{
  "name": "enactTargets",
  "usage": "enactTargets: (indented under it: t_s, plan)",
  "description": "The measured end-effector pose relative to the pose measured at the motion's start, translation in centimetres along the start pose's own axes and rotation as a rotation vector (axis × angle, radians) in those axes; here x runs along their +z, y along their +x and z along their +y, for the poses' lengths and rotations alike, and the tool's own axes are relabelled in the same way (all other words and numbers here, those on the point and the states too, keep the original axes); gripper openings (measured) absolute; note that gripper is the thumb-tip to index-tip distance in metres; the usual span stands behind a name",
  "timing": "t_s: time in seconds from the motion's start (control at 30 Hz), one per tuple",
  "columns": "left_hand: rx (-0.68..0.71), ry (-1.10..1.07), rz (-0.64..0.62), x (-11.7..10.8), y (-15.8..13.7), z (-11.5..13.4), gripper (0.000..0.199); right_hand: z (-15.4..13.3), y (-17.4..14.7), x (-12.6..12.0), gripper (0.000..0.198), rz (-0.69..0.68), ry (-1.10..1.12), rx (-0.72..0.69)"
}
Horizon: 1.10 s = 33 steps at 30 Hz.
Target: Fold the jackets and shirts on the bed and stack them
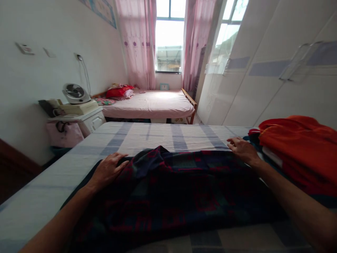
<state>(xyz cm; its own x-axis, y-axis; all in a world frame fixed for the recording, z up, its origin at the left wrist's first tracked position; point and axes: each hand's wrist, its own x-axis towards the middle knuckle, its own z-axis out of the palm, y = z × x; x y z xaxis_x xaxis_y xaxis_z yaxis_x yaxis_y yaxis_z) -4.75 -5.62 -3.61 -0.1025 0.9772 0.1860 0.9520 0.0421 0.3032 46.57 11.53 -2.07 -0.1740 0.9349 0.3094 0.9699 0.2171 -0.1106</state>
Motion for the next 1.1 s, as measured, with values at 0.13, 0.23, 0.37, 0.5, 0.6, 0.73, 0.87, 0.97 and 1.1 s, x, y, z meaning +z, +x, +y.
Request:
enactTargets:
  t_s: [0.13,0.23,0.37,0.5,0.6,0.73,0.87,0.97,1.1]
  plan:
    - [-0.120,-0.144,0.105,0.2,-0.4,-1.1,0.057,-7.9,2.0,-0.5,0.034,-0.110,0.206,-0.259]
    - [-0.104,-0.126,0.141,1.0,-0.3,-1.6,0.051,-14.5,3.0,0.2,0.036,-0.280,0.298,-0.401]
    - [-0.067,-0.046,0.194,1.9,-0.2,-1.9,0.043,-20.7,4.5,2.3,0.039,-0.473,0.379,-0.458]
    - [-0.028,0.023,0.219,2.1,-0.2,-1.8,0.042,-23.7,5.6,3.8,0.029,-0.557,0.377,-0.489]
    - [-0.024,0.041,0.214,2.0,-0.3,-1.6,0.040,-24.7,5.6,3.5,0.016,-0.505,0.355,-0.458]
    - [-0.027,0.041,0.211,1.8,-0.4,-1.4,0.038,-24.9,4.3,2.2,0.027,-0.337,0.381,-0.377]
    - [-0.033,0.041,0.219,1.7,-0.4,-1.2,0.036,-24.8,2.7,1.1,0.030,-0.248,0.811,-0.223]
    - [-0.043,0.036,0.217,1.6,-0.5,-1.1,0.036,-24.7,1.8,0.1,0.027,-0.040,0.878,-0.212]
    - [-0.050,0.041,0.224,1.6,-0.5,-1.1,0.035,-24.3,0.6,-1.2,0.023,0.345,0.617,-0.351]
